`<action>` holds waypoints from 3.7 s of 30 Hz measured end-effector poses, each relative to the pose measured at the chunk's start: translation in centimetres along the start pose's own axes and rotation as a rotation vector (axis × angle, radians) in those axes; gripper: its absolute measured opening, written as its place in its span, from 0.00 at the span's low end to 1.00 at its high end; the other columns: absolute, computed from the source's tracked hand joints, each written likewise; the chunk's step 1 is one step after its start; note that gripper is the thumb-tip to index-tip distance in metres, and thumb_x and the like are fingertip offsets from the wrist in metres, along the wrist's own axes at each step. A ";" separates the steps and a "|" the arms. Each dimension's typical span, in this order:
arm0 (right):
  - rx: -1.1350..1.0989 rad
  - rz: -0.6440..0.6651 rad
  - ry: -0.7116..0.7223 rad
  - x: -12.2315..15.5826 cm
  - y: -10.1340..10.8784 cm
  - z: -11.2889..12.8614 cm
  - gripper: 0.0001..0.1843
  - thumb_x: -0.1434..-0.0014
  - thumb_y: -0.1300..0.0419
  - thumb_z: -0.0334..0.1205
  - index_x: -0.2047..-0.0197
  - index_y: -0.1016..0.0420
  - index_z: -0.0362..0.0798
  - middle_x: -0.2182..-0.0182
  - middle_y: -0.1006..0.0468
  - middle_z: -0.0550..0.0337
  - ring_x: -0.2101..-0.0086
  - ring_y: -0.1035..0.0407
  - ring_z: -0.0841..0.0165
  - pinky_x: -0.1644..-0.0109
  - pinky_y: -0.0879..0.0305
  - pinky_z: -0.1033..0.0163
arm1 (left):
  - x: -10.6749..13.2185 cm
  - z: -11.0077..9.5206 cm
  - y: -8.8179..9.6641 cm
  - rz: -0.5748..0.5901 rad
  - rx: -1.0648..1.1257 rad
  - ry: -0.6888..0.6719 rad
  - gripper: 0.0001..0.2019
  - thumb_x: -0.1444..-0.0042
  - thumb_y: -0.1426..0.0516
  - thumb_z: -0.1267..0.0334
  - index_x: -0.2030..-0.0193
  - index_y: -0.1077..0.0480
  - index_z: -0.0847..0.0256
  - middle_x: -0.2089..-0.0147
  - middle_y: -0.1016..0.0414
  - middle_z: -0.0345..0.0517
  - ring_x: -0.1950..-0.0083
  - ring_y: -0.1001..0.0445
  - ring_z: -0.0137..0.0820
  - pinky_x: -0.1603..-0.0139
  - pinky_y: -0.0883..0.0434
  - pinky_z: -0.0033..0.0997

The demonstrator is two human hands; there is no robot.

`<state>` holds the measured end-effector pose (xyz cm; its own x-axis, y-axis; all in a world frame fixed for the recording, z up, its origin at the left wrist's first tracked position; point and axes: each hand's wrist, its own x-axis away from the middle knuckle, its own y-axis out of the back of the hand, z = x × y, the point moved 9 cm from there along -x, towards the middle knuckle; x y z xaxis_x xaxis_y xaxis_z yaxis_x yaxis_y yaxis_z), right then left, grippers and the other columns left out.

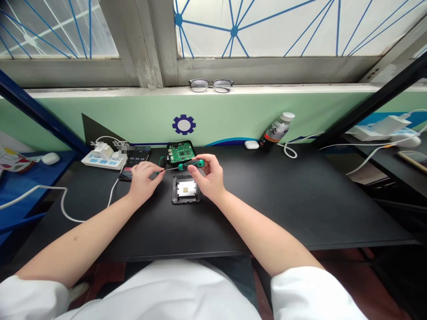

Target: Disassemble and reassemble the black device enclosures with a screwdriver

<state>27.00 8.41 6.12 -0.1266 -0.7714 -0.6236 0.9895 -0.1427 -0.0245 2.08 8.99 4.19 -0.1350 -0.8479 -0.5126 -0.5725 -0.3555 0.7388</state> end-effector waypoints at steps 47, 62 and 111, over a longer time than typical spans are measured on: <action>0.182 0.068 0.296 -1.0 1.0 2.5 0.27 0.33 0.36 0.40 0.33 0.32 0.62 0.61 0.27 0.59 0.72 0.32 0.69 0.75 0.28 0.63 | 2.6 -5.7 -3.8 0.558 0.064 -0.359 0.15 0.33 0.39 0.52 0.45 0.23 0.56 0.41 0.18 0.53 0.39 0.26 0.48 0.41 0.35 0.52; 0.210 0.164 0.296 -0.5 0.0 2.4 0.25 0.32 0.36 0.41 0.34 0.33 0.59 0.60 0.27 0.60 0.70 0.32 0.69 0.71 0.26 0.62 | 2.5 -5.4 -3.7 0.558 0.072 -0.344 0.15 0.34 0.39 0.53 0.45 0.24 0.56 0.41 0.19 0.52 0.39 0.26 0.48 0.40 0.36 0.52; -0.002 0.144 0.314 -1.1 0.1 4.4 0.09 0.29 0.35 0.42 0.48 0.28 0.57 0.47 0.28 0.55 0.57 0.22 0.66 0.55 0.21 0.54 | 2.5 -5.3 -3.7 0.565 0.091 -0.329 0.15 0.34 0.39 0.52 0.44 0.23 0.54 0.41 0.19 0.52 0.39 0.26 0.47 0.38 0.37 0.53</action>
<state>26.97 6.54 10.25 0.0420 -0.5547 -0.8310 0.9958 -0.0446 0.0801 8.15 6.14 2.46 -0.6665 -0.7247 -0.1747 -0.4056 0.1560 0.9006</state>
